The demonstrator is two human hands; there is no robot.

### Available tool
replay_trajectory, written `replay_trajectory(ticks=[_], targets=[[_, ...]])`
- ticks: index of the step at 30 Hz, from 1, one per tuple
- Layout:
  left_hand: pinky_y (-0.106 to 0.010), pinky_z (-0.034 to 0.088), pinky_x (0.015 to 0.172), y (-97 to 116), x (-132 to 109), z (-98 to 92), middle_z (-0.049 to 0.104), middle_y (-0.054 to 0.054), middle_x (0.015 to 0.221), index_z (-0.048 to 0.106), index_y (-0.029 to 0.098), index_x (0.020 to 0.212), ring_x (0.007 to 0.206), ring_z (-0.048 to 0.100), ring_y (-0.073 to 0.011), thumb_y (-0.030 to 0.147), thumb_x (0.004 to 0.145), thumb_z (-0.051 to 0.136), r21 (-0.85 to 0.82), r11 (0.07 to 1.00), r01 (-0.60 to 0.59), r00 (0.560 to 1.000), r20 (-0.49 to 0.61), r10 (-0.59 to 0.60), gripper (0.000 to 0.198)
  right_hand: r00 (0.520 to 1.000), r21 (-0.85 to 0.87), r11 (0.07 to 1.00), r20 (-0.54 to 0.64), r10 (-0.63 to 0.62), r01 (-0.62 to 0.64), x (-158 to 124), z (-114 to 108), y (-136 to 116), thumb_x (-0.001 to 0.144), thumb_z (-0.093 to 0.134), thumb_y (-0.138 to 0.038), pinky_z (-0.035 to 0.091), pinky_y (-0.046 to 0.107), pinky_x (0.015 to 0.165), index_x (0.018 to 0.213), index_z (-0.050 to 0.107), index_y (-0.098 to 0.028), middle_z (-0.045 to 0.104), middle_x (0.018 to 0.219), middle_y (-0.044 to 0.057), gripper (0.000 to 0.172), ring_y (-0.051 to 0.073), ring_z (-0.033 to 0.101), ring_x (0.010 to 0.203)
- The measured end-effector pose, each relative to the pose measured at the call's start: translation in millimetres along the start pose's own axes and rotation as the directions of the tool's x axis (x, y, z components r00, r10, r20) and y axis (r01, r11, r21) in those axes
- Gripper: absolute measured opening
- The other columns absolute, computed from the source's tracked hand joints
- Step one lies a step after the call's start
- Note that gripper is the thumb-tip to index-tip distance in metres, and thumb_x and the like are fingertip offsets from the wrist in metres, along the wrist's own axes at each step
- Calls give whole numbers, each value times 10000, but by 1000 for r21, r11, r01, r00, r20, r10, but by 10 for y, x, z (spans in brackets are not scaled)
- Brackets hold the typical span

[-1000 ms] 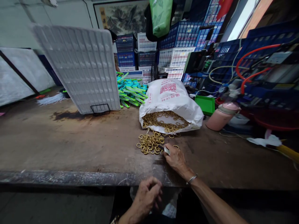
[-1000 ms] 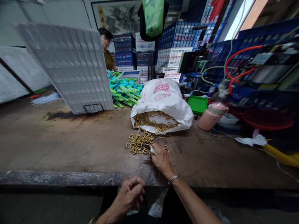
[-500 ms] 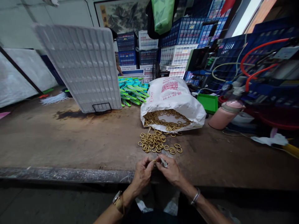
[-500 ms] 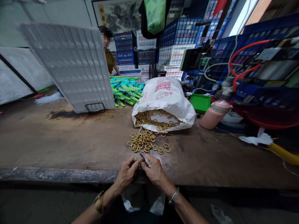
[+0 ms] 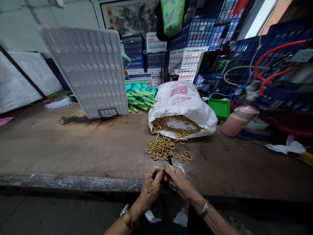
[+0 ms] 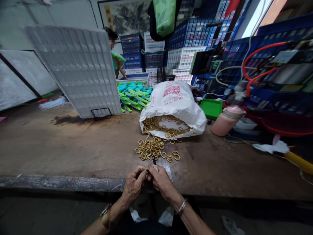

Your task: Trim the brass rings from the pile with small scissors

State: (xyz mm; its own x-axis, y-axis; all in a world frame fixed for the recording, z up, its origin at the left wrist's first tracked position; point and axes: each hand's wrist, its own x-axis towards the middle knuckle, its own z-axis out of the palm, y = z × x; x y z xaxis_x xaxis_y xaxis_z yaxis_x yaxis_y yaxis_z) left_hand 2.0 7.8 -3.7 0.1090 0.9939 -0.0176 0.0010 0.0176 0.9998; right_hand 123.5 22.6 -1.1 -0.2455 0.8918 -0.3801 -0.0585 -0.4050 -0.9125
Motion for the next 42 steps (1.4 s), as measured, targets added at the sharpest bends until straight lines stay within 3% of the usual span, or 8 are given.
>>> replay_trajectory(ticks=[6, 10, 13, 26, 30, 32, 35, 42], targets=[[-174, 283, 432, 48, -45, -15, 408, 59, 540, 498, 155, 680, 431, 323, -47, 408, 762, 491, -131, 984, 121, 992, 53, -115, 267, 973, -284, 948, -137, -186, 141, 76, -13, -11, 687, 498, -420, 259, 181, 394, 632, 444, -185, 404, 496, -77, 247, 48, 313, 400], [-170, 252, 379, 93, -61, -20, 389, 75, 486, 438, 169, 644, 367, 307, -36, 486, 734, 491, -186, 957, 225, 974, 68, -216, 334, 945, -420, 880, -129, -299, 221, 57, 16, -65, 684, 495, -378, 333, 202, 506, 628, 476, -176, 447, 549, -52, 211, 85, 397, 520], [-168, 246, 369, 88, -74, -34, 406, 72, 478, 425, 169, 642, 358, 319, -34, 517, 739, 466, -236, 932, 274, 961, 94, -258, 363, 947, -439, 866, -93, -306, 237, 25, 34, -91, 700, 475, -391, 342, 210, 519, 638, 477, -177, 461, 555, -45, 223, 95, 407, 535], [-159, 256, 370, 19, -146, -31, 448, 55, 559, 444, 158, 696, 383, 337, -23, 486, 726, 527, -456, 860, 228, 974, 114, -197, 339, 957, -423, 876, -65, -284, 231, 33, 28, -27, 763, 405, -397, 354, 215, 498, 668, 510, -166, 496, 541, -24, 271, 106, 446, 508], [-154, 265, 375, 28, -127, -49, 456, 63, 552, 415, 173, 695, 379, 343, -23, 490, 708, 548, -471, 850, 237, 970, 68, -233, 344, 916, -630, 712, -1, -400, 311, 18, -16, 86, 778, 367, -279, 326, 216, 517, 645, 478, -188, 504, 568, -16, 196, 112, 441, 539], [-152, 264, 372, 32, -116, -58, 444, 69, 529, 404, 176, 689, 374, 337, -24, 495, 711, 539, -446, 866, 227, 972, 46, -231, 347, 901, -738, 580, 89, -424, 346, -6, -24, 134, 712, 373, -153, 291, 215, 513, 656, 467, -199, 500, 571, -22, 118, 111, 425, 534], [-149, 272, 375, 33, -115, -70, 430, 73, 515, 403, 176, 695, 376, 340, -27, 490, 725, 523, -378, 904, 200, 979, 29, -204, 337, 894, -842, 424, 139, -427, 333, -34, -19, 172, 585, 352, -51, 246, 219, 507, 672, 461, -203, 488, 556, -29, 206, 108, 402, 512], [-151, 287, 379, -9, -128, -72, 444, 63, 543, 408, 179, 718, 386, 364, -34, 500, 740, 489, -282, 942, 183, 982, 0, -191, 332, 881, -891, 326, 147, -450, 316, -29, -6, 170, 562, 329, -32, 233, 223, 514, 715, 456, -200, 528, 593, -18, 260, 111, 433, 524]])
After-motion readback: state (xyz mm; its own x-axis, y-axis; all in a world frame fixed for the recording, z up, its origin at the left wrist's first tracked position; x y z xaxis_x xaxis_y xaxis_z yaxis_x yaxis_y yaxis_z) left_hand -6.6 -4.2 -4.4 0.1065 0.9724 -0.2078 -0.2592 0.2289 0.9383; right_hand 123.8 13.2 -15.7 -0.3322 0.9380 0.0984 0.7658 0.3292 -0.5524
